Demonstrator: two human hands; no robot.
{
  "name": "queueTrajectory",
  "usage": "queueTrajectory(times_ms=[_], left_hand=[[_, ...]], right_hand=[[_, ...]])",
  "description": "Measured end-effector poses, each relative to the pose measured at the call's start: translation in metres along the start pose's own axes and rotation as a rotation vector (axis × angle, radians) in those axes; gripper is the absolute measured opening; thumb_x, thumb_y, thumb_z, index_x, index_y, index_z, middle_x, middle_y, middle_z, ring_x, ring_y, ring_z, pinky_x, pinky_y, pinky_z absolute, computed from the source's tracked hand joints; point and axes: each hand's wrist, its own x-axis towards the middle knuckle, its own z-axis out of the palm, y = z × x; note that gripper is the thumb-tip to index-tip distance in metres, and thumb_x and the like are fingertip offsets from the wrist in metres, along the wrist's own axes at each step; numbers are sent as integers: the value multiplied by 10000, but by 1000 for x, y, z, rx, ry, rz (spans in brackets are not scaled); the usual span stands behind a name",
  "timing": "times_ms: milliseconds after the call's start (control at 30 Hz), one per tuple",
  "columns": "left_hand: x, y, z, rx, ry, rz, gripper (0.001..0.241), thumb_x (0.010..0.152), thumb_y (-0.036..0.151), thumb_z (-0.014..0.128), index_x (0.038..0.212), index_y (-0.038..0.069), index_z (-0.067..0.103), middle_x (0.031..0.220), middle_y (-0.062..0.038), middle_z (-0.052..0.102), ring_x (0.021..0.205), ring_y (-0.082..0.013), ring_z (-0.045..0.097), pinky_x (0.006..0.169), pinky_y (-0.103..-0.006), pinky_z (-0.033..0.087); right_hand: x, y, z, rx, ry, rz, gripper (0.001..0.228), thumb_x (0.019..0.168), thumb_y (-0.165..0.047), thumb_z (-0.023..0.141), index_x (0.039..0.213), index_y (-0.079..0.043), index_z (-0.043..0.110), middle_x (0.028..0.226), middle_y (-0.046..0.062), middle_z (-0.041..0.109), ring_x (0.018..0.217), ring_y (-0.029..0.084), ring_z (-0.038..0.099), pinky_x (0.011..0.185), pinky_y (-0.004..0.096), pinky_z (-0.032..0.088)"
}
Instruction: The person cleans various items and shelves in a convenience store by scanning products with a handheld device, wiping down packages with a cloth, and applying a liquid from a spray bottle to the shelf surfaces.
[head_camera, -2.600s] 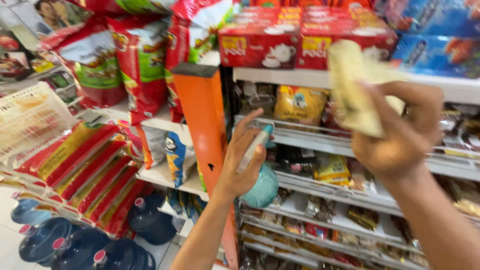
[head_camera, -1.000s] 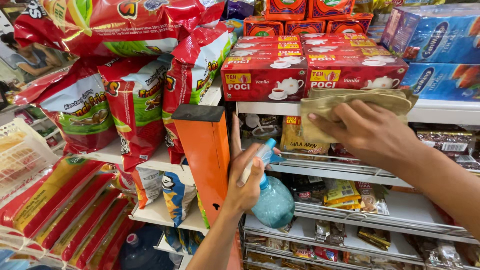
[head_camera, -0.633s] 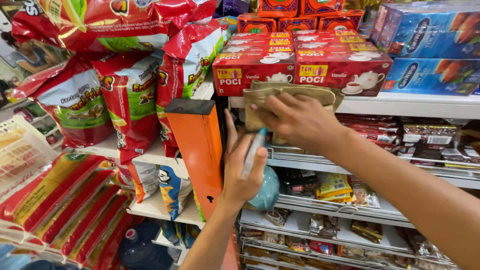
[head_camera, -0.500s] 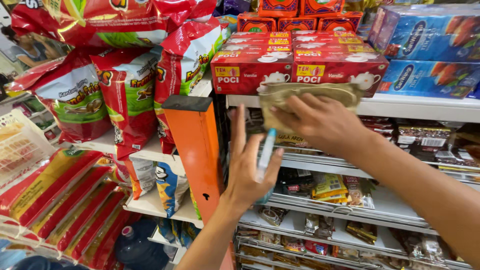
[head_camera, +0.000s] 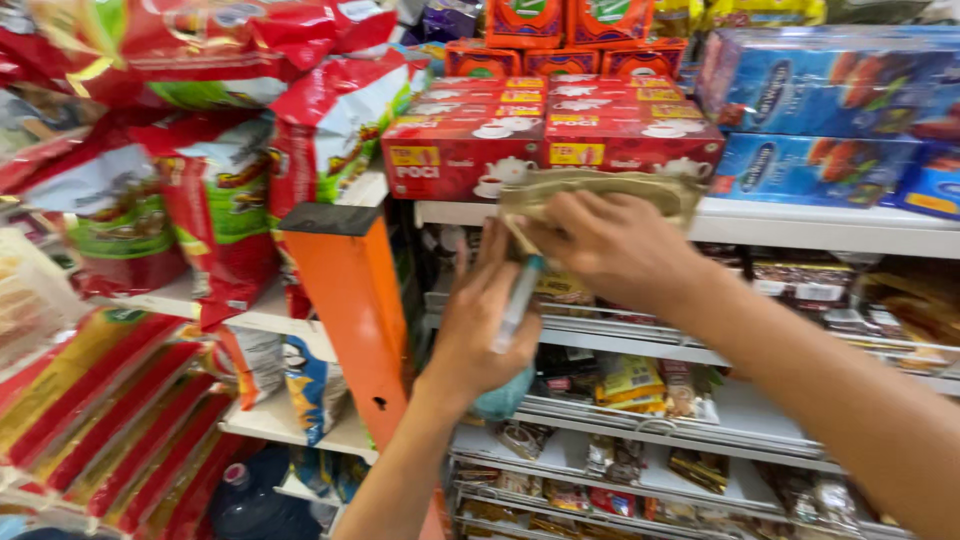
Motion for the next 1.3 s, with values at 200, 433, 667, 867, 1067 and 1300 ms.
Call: queueTrajectory(times_ms=[200, 433, 667, 867, 1067, 1300], left_hand=[[-1, 0, 4, -63, 24, -2, 207, 849, 91, 642, 1026, -2, 591, 1625, -361, 323, 1550, -502, 291, 1275, -636, 170], [1, 18, 9, -140, 46, -6, 208, 894, 107, 655, 1053, -11, 591, 1650, -364, 220, 1565, -528, 207, 1271, -592, 229], [18, 39, 30, -154, -53, 31, 257, 850, 114, 663, 1070, -12, 623, 1641, -340, 277, 1553, -511, 255, 1280, -568, 152], [18, 40, 31, -203, -31, 12, 179, 880, 119, 657, 1023, 18, 625, 1657, -327, 289, 1568, -507, 262, 1277, -593, 153], [25, 62, 52, -126, -53, 57, 227, 849, 116, 663, 1049, 10, 640, 1629, -307, 354, 1548, -505, 265, 1257, -665, 107], [34, 66, 64, -126, -102, 76, 234, 868, 143, 673, 1063, 19, 639, 1635, -306, 320, 1559, -501, 240, 1247, -665, 99]], right_hand=[[-45, 14, -8, -11, 42, 84, 392, 908, -151, 676, 1294, -219, 692, 1003, 36, 627, 948, 193, 684, 819, 374, 622], [-82, 20, -26, 31, 44, 236, 483, 845, -41, 693, 1281, -247, 727, 934, 37, 620, 898, 199, 697, 724, 373, 617], [-64, 8, -11, -6, 117, 196, 437, 854, -75, 708, 1263, -224, 743, 951, 37, 607, 897, 201, 693, 746, 374, 624], [-146, 37, -42, 24, 3, 396, 485, 814, -62, 765, 1247, -281, 756, 953, 60, 606, 835, 231, 671, 682, 360, 612], [-127, 21, -18, 11, 153, 393, 551, 827, -57, 753, 1342, -249, 708, 1038, 43, 622, 950, 218, 684, 683, 326, 600], [-150, 29, -33, -66, 119, 386, 538, 888, -47, 721, 1337, -344, 714, 992, -10, 581, 914, 171, 659, 750, 328, 600]])
